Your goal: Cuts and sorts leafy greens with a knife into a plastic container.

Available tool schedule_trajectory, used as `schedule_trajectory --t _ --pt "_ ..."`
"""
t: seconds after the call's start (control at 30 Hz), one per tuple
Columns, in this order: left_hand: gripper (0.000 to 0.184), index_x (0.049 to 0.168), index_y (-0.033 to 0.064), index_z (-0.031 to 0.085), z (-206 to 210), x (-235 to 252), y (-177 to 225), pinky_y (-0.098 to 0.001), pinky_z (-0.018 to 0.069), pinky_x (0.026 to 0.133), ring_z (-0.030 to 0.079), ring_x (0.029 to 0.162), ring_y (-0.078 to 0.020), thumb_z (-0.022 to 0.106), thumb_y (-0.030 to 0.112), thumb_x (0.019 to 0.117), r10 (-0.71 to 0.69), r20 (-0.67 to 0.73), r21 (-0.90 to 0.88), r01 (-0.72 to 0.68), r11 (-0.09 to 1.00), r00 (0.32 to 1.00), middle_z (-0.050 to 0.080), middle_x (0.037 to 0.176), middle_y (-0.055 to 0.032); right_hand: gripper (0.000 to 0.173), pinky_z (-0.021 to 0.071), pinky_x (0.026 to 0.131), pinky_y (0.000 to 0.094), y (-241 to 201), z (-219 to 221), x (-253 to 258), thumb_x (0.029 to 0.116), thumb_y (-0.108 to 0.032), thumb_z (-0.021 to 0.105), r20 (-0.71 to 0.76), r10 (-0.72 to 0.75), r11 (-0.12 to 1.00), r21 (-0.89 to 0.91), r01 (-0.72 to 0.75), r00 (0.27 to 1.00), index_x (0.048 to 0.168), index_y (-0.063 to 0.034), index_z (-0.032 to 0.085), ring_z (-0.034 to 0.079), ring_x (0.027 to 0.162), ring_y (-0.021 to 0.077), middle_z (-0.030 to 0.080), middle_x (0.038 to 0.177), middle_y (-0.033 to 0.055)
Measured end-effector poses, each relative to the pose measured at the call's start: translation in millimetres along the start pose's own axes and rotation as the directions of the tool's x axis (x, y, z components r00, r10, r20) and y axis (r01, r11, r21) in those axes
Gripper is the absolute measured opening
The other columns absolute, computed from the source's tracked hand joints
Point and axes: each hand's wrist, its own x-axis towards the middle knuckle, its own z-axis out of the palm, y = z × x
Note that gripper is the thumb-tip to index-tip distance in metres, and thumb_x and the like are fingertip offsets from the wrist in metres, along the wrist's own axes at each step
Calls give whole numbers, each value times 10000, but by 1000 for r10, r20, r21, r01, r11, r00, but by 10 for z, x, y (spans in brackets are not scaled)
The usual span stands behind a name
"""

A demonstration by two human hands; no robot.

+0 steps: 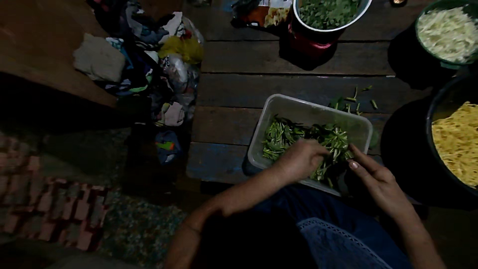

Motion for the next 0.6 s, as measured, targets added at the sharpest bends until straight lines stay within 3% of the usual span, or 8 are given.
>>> schedule_trajectory --t 0.07,0.13,0.2,0.27,0.47,0.6 --pt "261 1213 -6 705 -223 178 -88 -508 500 1042 634 1194 -349 555 -10 999 -107 -65 208 119 971 992 660 1252 -213 564 521 724 173 24 33 -3 1051 -288 452 -31 5 999 37 -4 999 1549 -32 378 607 819 -24 671 1097 35" --pt "283 1249 3 685 -364 424 -204 -555 476 1056 603 1232 -392 572 -10 991 -248 -8 364 234 902 969 634 1280 -241 547 524 663 184 59 40 -5 1054 -279 446 -27 -12 997 71 14 1000 1552 -62 387 608 755 -5 679 1036 17" --pt "255 1214 -5 684 -349 636 -303 -607 486 1019 601 1225 -424 597 -6 974 -314 65 494 243 835 947 637 1267 -251 527 518 573 209 94 39 5 1053 -268 445 -6 -18 992 122 18 1000 1549 -96 408 595 667 27 683 990 7" --pt "247 1211 3 680 -240 764 -327 -634 502 973 605 1215 -434 586 1 982 -380 106 588 250 769 919 631 1287 -236 517 516 555 215 109 35 3 1053 -266 451 14 -19 988 153 17 1000 1543 -102 419 592 651 40 683 1002 10" --pt "371 1386 84 609 2 835 -519 -612 508 982 598 1251 -413 530 50 1026 -394 88 676 235 699 915 621 1354 -202 491 510 565 185 108 19 -13 1050 -256 464 21 -52 981 188 47 998 1509 -82 460 597 672 16 680 989 -9" --pt "261 1256 21 656 -196 753 -428 -632 503 977 625 1193 -428 577 61 1010 -377 46 578 284 765 925 656 1251 -231 496 517 580 187 109 17 -4 1047 -263 466 23 -51 979 199 45 998 1510 -84 460 607 687 21 685 989 -10"
